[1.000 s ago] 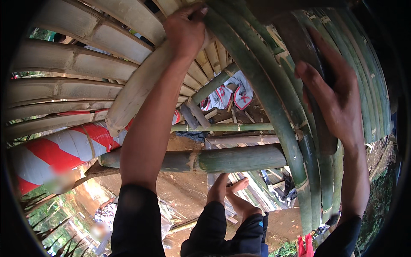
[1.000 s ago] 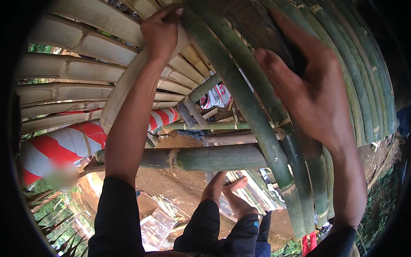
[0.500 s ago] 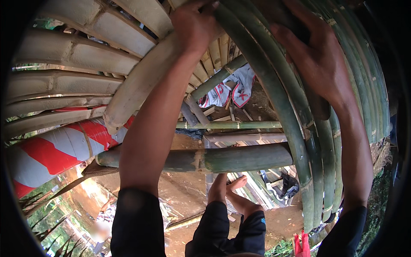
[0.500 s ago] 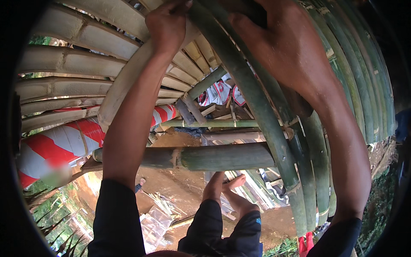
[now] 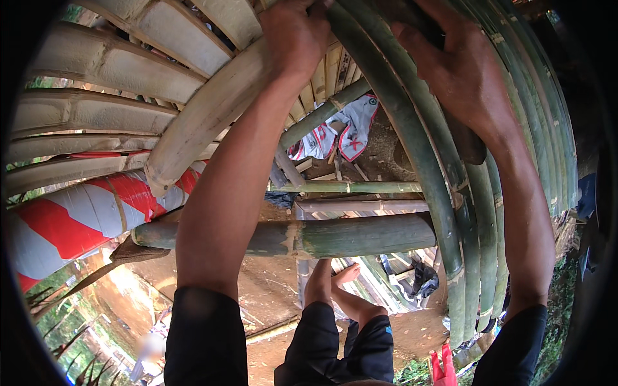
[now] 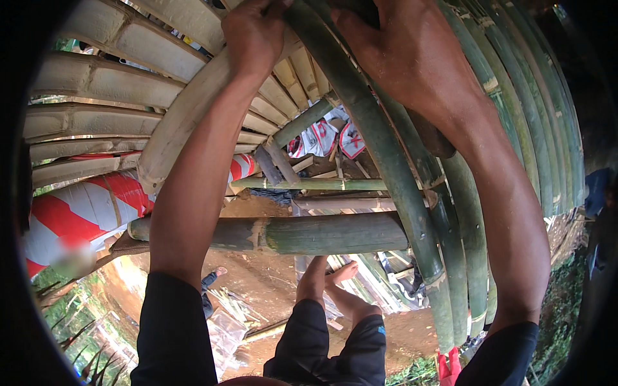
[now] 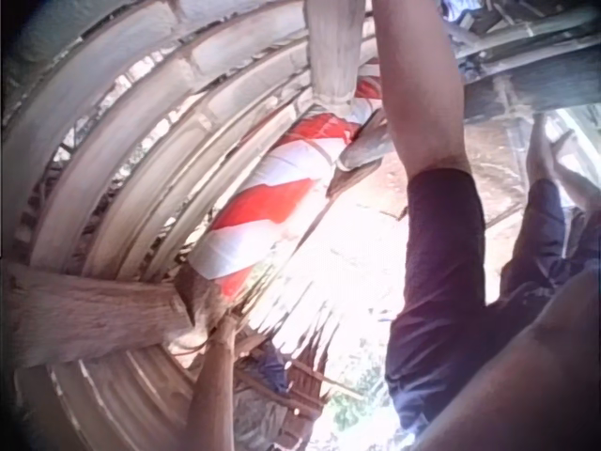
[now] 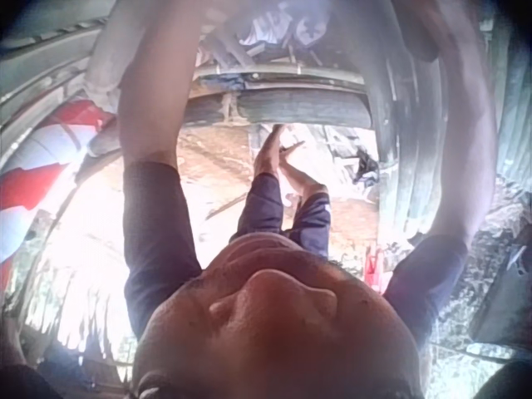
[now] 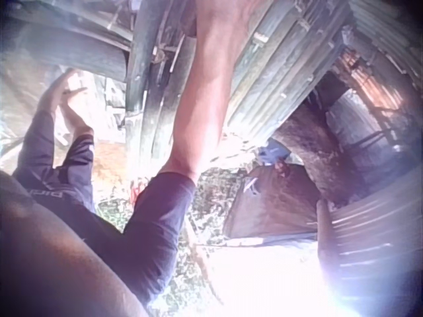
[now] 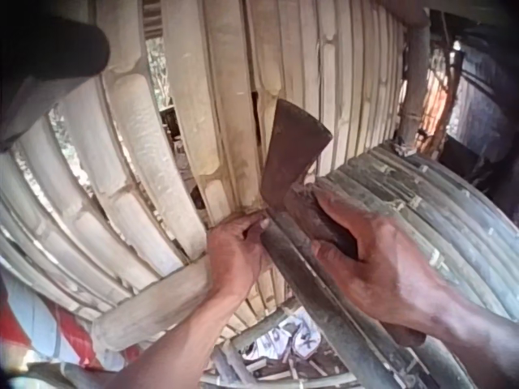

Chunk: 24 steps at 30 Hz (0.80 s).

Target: The person uses a machete to split bamboo poles and secure them onto a wooden frame. They repeatedly strike the bamboo to create slats and fit them into the structure, occasionally moving around the site to gather materials.

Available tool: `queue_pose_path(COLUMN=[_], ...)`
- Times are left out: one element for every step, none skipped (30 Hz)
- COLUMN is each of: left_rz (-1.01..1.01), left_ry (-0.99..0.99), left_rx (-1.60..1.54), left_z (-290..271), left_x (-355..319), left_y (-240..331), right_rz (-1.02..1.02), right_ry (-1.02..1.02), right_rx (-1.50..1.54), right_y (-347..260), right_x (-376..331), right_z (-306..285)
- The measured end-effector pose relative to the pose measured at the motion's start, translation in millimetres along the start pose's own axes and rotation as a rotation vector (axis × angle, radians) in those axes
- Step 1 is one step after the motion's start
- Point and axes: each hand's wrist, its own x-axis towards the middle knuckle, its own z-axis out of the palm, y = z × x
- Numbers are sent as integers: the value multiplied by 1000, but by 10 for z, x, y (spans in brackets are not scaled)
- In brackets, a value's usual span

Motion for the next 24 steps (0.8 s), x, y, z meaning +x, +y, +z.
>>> queue_pose_path(left_rz=[-5, -4, -3, -1, 20, 41, 63, 84, 105, 128, 86, 43, -2, 43, 88, 139, 135, 132, 124, 131, 138, 142, 170, 197], left_ry=[-7, -10, -14, -17, 2, 21, 42, 51, 60, 69, 37, 5, -29, -3, 23, 50, 53, 56, 60, 61, 62, 63, 77, 91], left_rx=[9, 19, 30, 39, 37, 35, 35, 30, 26, 20, 46, 73, 99, 94, 88, 82, 65, 49, 34, 56, 79, 104, 102, 100], left_z=[-5, -12, -19, -20, -6, 13, 22, 25, 24, 18, 10, -1, -18, -8, 8, 18, 18, 14, 11, 15, 21, 11, -4, -16], left_x=[0, 0, 0, 1, -2, -4, -3, -2, 0, 13, 19, 22, 6, -1, 1, 10, 3, -5, -18, -18, -10, -9, -14, -15], left_y=[8, 14, 20, 25, 16, 6, -20, -48, -77, -58, -39, -20, 12, -2, -19, -21, -24, -30, -29, -26, -24, -30, -65, -99], right_rz=[22, 21, -17, -55, -130, -158, -187, -168, -141, -112, -75, -81, -86, -135, -140, -141, -98, -54, -158, -263, -282, -301, -237, -177], right_ry=[-16, -26, 19, 64, 163, 167, 170, 79, 44, 11, 33, 75, 116, 178, 148, 116, -7, -130, -21, 88, 114, 134, 74, 27], right_rx=[18, 64, 56, 45, -22, -60, -96, -105, -73, -42, 30, 56, 79, 56, 44, 30, 27, 23, 18, 13, -14, -43, -90, -75], right_y=[-85, -156, -131, -109, 12, 54, 59, -17, -35, -34, 22, 63, 94, 130, 129, 125, 74, 50, 116, 183, 206, 184, -15, -78], right_x=[-4, -4, 1, 5, 21, 17, 29, 42, 53, 63, 83, 94, 88, 62, 73, 77, 126, 156, 157, 149, 116, 94, 17, 10], right_z=[-36, -76, -37, -4, 156, 172, 204, 142, 123, 108, 110, 148, 178, 251, 246, 239, 143, 88, 132, 209, 221, 237, 197, 179])
